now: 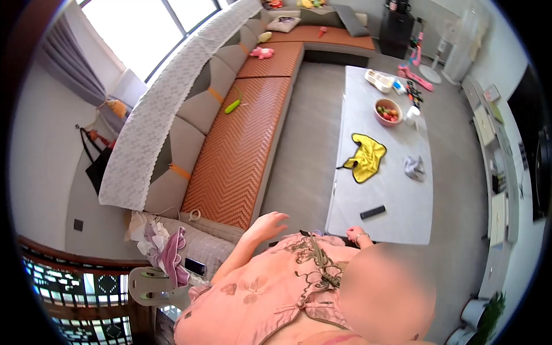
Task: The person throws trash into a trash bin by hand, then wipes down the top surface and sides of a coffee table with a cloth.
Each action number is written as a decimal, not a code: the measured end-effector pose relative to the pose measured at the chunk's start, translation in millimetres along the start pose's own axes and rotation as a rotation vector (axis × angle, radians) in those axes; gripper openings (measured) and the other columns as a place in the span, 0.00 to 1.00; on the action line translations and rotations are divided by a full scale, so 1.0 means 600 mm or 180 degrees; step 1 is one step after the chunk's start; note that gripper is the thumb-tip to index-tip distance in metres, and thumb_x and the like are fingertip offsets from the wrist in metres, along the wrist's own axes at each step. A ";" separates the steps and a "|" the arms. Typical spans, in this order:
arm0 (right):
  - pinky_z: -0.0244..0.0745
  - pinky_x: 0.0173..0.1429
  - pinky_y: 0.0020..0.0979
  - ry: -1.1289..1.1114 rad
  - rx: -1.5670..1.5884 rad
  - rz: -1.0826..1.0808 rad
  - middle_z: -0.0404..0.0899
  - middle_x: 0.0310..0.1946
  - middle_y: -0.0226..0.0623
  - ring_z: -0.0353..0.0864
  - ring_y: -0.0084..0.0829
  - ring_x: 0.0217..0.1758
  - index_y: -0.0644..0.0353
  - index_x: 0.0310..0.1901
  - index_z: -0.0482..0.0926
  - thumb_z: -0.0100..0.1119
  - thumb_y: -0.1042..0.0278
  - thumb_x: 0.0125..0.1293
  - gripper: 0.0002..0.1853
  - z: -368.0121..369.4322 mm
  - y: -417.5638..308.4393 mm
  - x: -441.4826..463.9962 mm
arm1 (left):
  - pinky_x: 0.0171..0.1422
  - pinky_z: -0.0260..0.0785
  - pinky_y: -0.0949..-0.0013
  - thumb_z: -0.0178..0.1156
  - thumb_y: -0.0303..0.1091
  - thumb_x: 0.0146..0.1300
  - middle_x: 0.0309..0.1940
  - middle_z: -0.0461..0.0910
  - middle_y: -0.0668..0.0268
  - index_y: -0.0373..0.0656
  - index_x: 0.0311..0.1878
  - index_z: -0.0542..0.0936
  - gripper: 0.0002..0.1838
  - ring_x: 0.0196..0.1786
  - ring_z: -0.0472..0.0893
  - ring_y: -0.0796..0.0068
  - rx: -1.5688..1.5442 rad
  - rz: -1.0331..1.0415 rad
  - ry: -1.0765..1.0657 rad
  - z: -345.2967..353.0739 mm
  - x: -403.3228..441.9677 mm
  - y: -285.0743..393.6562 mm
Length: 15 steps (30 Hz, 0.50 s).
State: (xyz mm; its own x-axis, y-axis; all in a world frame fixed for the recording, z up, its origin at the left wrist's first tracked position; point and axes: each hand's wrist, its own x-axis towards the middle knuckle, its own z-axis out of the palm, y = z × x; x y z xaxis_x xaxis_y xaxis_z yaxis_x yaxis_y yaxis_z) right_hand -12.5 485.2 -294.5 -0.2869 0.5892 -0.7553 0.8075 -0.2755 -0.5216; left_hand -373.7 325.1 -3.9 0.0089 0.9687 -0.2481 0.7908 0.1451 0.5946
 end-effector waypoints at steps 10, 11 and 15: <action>0.72 0.24 0.27 -0.0048 -0.0089 -0.0160 0.83 0.29 0.34 0.80 0.23 0.24 0.59 0.43 0.81 0.59 0.63 0.62 0.12 -0.053 -0.146 0.109 | 0.56 0.72 0.58 0.62 0.42 0.60 0.46 0.82 0.52 0.40 0.54 0.78 0.22 0.51 0.80 0.54 -0.0015 -0.0656 -0.0310 -0.029 0.066 -0.126; 0.71 0.24 0.27 -0.0099 0.0061 -0.0091 0.83 0.29 0.34 0.80 0.23 0.24 0.59 0.43 0.81 0.59 0.63 0.62 0.12 -0.052 -0.163 0.111 | 0.55 0.73 0.59 0.63 0.43 0.59 0.45 0.82 0.52 0.40 0.54 0.79 0.23 0.49 0.81 0.53 -0.0043 -0.0622 -0.0245 -0.025 0.070 -0.157; 0.76 0.32 0.32 -0.0055 -0.0060 -0.0007 0.83 0.23 0.39 0.80 0.30 0.23 0.59 0.39 0.84 0.60 0.62 0.58 0.12 -0.042 -0.157 0.156 | 0.55 0.73 0.60 0.62 0.44 0.59 0.45 0.83 0.52 0.40 0.54 0.79 0.23 0.50 0.81 0.55 -0.0126 -0.0954 -0.0482 -0.033 0.098 -0.239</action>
State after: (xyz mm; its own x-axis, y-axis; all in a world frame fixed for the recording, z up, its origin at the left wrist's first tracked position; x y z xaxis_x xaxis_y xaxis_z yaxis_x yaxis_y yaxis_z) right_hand -102.6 585.3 -305.9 -0.2976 0.5765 -0.7610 0.8164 -0.2595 -0.5159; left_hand -498.5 365.2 -88.4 -0.1273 0.8412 -0.5256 0.7476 0.4296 0.5065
